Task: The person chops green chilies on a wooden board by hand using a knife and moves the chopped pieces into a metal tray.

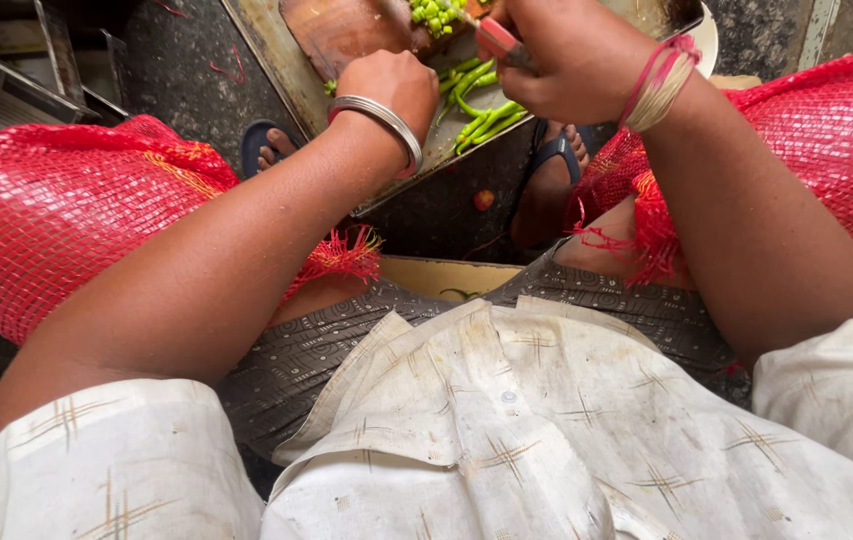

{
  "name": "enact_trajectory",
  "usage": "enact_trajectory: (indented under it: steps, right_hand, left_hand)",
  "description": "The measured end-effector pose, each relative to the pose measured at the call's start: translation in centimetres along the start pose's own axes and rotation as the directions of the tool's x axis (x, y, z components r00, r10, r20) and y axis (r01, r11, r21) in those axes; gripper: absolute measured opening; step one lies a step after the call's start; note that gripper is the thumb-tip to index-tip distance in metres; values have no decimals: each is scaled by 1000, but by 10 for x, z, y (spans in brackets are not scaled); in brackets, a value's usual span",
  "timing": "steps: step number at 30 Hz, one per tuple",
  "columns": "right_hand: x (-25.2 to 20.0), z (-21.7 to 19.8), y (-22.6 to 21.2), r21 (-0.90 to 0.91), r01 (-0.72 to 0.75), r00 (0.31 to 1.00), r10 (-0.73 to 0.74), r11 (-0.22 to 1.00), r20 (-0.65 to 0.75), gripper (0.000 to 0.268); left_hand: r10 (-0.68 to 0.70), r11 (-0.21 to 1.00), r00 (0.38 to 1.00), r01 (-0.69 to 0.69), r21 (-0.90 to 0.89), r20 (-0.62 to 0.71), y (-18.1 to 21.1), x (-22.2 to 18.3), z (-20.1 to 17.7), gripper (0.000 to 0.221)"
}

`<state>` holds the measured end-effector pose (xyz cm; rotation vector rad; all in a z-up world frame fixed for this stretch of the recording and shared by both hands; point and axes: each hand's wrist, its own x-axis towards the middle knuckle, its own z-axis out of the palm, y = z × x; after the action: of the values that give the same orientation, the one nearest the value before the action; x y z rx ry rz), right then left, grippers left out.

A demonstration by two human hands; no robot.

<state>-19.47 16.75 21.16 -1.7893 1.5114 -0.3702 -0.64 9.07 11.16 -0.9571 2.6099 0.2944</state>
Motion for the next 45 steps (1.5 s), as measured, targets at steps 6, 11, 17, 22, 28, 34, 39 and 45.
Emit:
enact_trajectory:
  steps: [6,11,17,22,28,34,39,45]
  right_hand:
    - [-6,4,25,-20,92,984,-94,996,-149,20]
    - [-11,7,45,-194,215,924,-264,957,-278,25]
    - [-12,6,44,-276,156,926,-237,949,-294,20]
    - [-6,9,42,-206,201,932,-251,958,-260,19]
    - [-2,7,29,-206,175,944,-223,963,-243,17]
    - [15,29,-6,-36,66,980,-71,997,-183,34]
    - [25,31,-8,-141,259,927,-287,956,-242,41]
    - [25,28,3,-78,-11,994,2,997,-110,23]
  left_hand:
    - [-16,1000,993,12,28,114,3,-3,-10,16]
    - [-9,1000,965,8,3,263,4,-4,-23,32]
    - [29,991,1000,-29,131,3,-30,-21,-64,29]
    - [37,976,998,-47,-213,-53,-79,-31,-85,37]
    - [74,919,992,-109,-378,-105,-121,-19,-63,28]
    - [47,890,992,-95,-446,-118,-123,-5,-41,29]
    - [150,865,966,-231,-446,-209,-93,-14,-52,28]
    - [384,795,894,-448,-409,-232,-50,-31,-54,16]
